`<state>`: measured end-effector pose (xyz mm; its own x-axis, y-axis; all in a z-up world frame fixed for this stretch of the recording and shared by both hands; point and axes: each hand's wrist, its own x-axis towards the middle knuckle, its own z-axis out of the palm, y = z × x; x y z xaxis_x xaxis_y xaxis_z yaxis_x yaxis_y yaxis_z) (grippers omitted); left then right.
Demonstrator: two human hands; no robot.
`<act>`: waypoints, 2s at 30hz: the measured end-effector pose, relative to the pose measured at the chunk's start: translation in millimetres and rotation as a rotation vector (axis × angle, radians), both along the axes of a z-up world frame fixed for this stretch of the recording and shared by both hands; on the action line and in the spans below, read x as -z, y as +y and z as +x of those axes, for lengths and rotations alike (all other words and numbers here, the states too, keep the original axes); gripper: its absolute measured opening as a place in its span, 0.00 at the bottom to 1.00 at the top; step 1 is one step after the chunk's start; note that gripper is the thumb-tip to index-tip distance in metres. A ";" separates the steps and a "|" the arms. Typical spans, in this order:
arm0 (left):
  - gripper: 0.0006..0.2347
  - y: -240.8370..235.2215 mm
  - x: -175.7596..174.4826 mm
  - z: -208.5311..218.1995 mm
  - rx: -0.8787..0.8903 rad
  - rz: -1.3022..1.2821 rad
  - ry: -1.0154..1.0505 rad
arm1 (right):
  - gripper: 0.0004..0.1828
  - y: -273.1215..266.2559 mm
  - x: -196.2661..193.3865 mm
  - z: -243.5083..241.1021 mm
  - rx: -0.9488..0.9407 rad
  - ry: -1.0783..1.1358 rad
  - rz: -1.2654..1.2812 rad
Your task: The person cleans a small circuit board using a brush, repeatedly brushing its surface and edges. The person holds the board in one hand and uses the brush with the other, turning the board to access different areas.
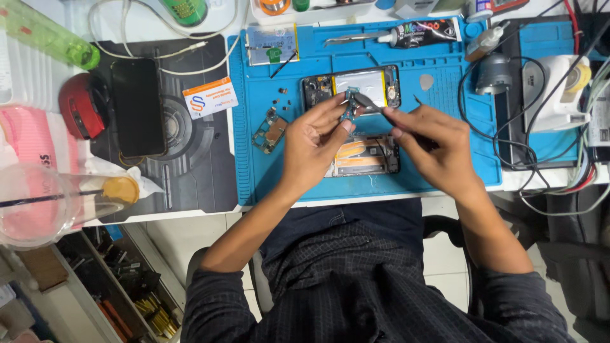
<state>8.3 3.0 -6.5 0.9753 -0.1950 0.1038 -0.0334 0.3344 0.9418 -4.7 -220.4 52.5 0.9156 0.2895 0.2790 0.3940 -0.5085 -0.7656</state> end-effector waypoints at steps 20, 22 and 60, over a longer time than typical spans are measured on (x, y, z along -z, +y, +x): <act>0.19 0.0 -5.6 -1.8 0.049 0.083 0.077 | 0.26 -13.3 0.6 9.9 -0.118 -0.076 -0.159; 0.19 0.0 -5.6 -1.6 0.075 0.065 0.024 | 0.26 -14.7 0.6 9.1 -0.211 -0.003 -0.103; 0.21 4.3 -2.6 0.2 0.172 0.022 -0.032 | 0.23 -10.6 2.6 7.1 -0.229 0.051 -0.100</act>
